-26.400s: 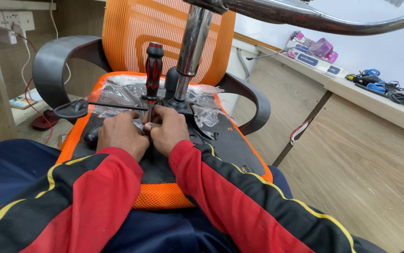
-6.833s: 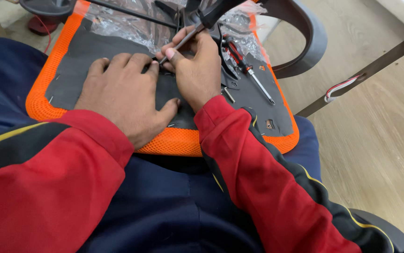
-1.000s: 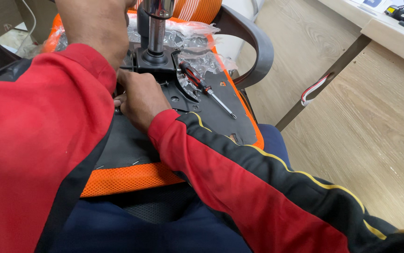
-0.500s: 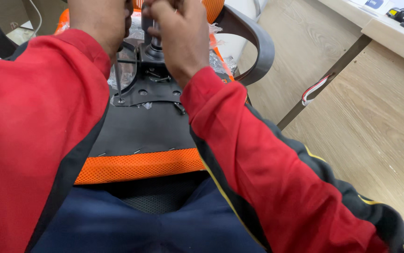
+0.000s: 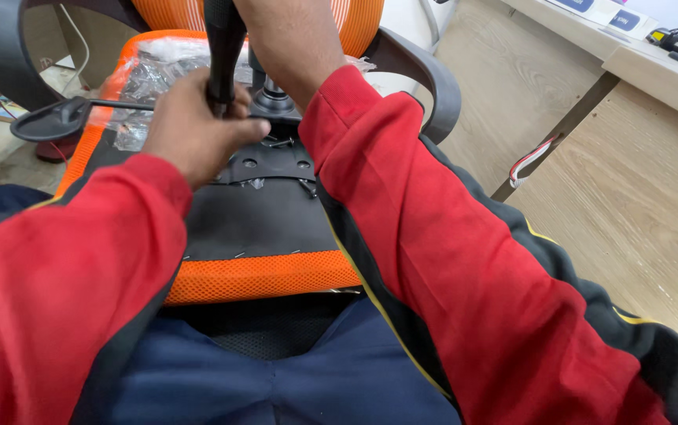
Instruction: The person sits with an office chair seat turned upside down on their lap and uses a screwdriver to unscrew bolts fastening the metal seat plate to the underside of the seat cushion, removing the screws one at a time and setting them on the seat plate.
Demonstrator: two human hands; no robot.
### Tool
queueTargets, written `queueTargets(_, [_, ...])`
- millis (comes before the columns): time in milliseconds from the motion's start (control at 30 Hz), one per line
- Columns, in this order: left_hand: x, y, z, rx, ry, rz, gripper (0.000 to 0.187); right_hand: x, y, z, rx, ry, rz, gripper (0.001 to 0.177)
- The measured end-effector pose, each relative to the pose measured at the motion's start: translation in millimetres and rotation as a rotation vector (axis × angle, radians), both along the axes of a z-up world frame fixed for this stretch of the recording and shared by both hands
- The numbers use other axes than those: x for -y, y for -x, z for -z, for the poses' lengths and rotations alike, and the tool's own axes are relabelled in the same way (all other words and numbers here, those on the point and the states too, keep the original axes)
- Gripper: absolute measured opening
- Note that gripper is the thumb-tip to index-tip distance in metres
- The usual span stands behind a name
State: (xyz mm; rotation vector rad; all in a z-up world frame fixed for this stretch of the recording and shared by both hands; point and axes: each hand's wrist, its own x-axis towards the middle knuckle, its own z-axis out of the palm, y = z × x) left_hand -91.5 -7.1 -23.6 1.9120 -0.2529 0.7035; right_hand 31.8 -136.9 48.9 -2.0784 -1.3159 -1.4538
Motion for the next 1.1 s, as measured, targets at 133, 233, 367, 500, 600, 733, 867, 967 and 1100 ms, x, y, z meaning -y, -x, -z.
queueTargets(133, [-9,33,23,-0.126,-0.152,-0.097,0.028,-6,8,11,-0.82,-0.318,-0.551,0.01])
queueTargets(233, [-9,36,24,-0.211,-0.206,-0.164,0.026,-15,8,6,-1.05,-0.4,-0.698,0.015])
queueTargets(367, [-1,39,26,-0.213,-0.241,-0.267,0.023,-26,11,3,-1.065,-0.549,-0.813,0.037])
queueTargets(500, [2,41,26,-0.208,-0.29,-0.337,0.019,-29,22,12,-1.059,-0.643,-0.84,0.038])
queueTargets(600, [2,41,26,-0.197,-0.295,-0.34,0.014,-27,26,15,-1.026,-0.633,-0.837,0.038])
queueTargets(733, [4,38,28,-0.174,-0.285,-0.349,0.011,-22,20,14,-1.044,-0.579,-0.836,0.036])
queueTargets(867, [4,36,28,-0.194,-0.309,-0.356,0.012,-10,5,10,-1.118,-0.497,-1.029,0.029])
queueTargets(967, [4,36,29,-0.174,-0.335,-0.355,0.012,-8,-7,14,-1.247,-0.444,-1.235,0.02])
queueTargets(1100, [3,36,28,-0.203,-0.32,-0.37,0.009,-19,-17,19,-1.245,-0.382,-1.212,0.021])
